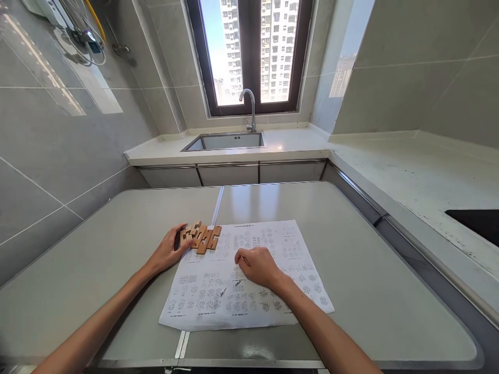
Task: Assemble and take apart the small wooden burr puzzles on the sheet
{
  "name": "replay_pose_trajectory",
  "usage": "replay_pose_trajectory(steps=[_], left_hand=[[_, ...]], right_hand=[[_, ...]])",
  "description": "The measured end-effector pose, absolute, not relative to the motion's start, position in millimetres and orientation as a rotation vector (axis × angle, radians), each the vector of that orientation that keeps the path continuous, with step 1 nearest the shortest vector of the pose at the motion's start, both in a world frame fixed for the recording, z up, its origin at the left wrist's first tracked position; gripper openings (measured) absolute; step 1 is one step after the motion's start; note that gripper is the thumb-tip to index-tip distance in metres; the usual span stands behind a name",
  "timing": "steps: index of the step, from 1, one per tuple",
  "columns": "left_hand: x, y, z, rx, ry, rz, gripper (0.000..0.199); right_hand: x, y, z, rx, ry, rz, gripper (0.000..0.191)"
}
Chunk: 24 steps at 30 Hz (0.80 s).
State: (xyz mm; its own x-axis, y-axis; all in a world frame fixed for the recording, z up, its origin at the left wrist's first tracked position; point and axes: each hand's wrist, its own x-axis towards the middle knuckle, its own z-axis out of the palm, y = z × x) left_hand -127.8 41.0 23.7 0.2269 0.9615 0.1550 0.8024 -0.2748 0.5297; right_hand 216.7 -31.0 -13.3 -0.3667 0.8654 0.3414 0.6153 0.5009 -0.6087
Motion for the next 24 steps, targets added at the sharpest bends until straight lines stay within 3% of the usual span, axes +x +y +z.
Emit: replay_pose_trajectory(steps=[24], left_hand=[[-114.6,80.1,15.2,2.136,1.549,0.787,0.057]], right_hand=[[211.5,-30.3,-18.3,-1.231,-2.066,0.529,0.03]])
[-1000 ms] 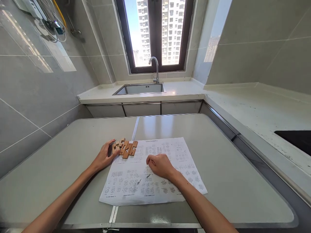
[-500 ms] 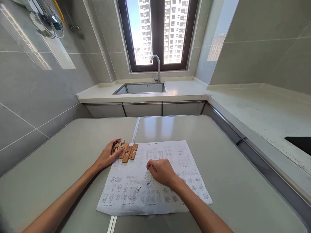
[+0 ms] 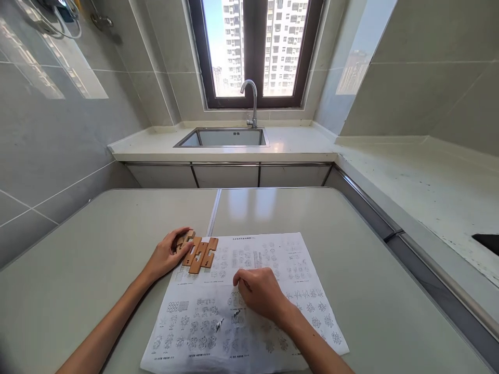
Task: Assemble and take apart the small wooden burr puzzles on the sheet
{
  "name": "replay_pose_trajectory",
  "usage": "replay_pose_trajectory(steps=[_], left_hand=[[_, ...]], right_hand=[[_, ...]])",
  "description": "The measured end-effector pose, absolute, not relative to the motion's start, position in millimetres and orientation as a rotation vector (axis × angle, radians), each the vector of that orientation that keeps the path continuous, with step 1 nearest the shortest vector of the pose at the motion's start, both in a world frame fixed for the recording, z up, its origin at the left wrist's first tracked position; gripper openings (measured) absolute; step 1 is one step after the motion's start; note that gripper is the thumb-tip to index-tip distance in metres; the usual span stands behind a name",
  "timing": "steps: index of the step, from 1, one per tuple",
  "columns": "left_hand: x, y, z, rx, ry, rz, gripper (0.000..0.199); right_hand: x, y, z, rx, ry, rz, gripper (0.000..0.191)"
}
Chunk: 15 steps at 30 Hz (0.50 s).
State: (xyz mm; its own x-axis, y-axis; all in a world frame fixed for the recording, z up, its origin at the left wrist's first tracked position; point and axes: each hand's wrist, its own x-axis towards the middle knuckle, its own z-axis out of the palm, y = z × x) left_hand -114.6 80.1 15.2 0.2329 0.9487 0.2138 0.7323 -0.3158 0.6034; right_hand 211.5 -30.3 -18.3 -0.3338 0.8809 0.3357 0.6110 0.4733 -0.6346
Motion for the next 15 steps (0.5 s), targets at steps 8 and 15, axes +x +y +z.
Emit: replay_pose_trajectory(steps=[8,15], left_hand=[[-115.5,80.1,13.8,2.081,1.623,0.846,0.055],[-117.6,78.8,14.8,2.137,1.654,0.851,0.053]], right_hand=[[211.3,-28.7,-18.4,-1.184,-2.002,0.577,0.031],[209.4,-27.9,-18.3,-1.148,-1.997,0.584,0.031]])
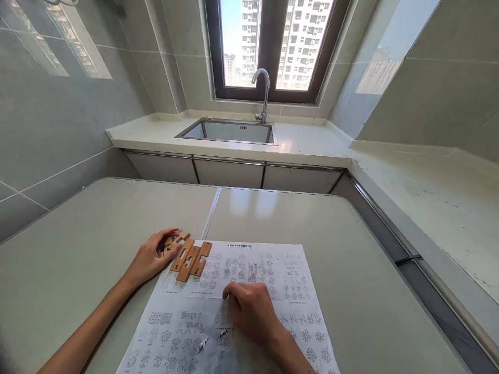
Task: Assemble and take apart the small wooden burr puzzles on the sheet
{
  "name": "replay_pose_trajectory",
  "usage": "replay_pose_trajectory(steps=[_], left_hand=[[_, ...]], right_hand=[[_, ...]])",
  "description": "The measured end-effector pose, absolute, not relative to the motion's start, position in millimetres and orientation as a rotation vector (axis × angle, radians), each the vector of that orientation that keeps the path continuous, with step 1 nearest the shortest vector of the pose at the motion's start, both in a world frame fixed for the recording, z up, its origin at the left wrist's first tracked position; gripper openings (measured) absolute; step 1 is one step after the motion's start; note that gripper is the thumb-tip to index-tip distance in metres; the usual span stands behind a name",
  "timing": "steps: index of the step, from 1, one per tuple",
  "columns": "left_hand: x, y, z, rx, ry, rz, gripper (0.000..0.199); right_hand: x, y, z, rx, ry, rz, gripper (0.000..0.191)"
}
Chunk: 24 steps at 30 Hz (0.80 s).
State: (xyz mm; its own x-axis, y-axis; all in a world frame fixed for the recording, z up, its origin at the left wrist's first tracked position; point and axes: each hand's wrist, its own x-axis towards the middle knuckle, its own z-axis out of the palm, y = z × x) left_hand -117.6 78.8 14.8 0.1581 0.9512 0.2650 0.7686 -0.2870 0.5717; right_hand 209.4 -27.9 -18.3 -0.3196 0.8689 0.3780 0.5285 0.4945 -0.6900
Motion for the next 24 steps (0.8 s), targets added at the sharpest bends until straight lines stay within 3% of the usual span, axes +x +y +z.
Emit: replay_pose_trajectory(steps=[20,24], left_hand=[[-131.1,75.1,14.0,2.31,1.582,0.74,0.063],[-127.2,75.4,15.0,2.413,1.481,0.71,0.054]], right_hand=[[212.1,-27.7,-16.0,-1.22,-2.025,0.575,0.028],[211.7,-28.3,-13.7,-1.236,-2.044,0.568,0.03]])
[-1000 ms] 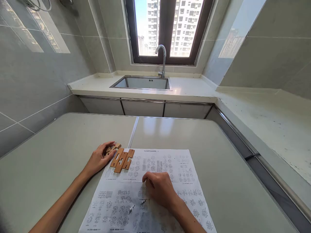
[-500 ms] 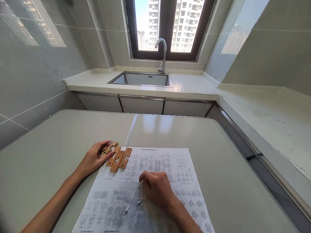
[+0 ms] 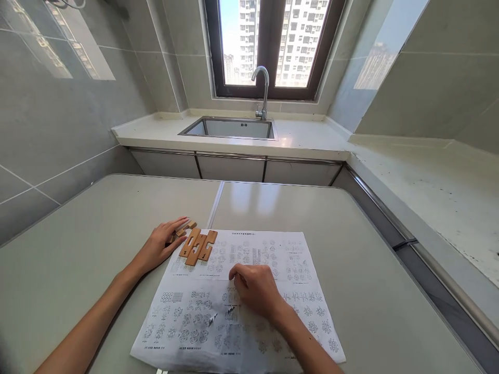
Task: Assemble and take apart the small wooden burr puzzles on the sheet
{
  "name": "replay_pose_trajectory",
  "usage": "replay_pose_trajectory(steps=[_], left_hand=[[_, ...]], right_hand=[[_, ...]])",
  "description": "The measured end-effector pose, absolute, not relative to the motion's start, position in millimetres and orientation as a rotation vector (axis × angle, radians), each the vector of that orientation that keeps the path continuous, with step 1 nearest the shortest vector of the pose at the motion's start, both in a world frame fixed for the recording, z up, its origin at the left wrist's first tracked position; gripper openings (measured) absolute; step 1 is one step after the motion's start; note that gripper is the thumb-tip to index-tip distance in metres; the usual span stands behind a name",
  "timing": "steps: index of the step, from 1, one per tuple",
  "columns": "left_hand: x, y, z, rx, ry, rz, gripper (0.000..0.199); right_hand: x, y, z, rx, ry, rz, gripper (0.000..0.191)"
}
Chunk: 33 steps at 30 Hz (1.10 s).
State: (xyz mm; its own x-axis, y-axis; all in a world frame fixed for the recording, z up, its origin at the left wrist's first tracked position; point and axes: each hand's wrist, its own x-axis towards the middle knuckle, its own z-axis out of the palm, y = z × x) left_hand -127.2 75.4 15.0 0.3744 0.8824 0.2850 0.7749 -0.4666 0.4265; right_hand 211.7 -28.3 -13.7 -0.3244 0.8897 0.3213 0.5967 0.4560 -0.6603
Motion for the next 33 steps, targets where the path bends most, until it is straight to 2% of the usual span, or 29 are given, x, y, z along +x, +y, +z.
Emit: replay_pose_trajectory(steps=[14,33], left_hand=[[-124.5,68.8,16.4,2.404,1.496,0.791,0.026],[-122.4,69.3,16.9,2.321,1.521,0.832,0.024]], right_hand=[[212.3,-30.3,-9.9,-1.218,-2.054,0.575,0.031],[212.0,-29.8,-12.3,-1.23,-2.04,0.576,0.03]])
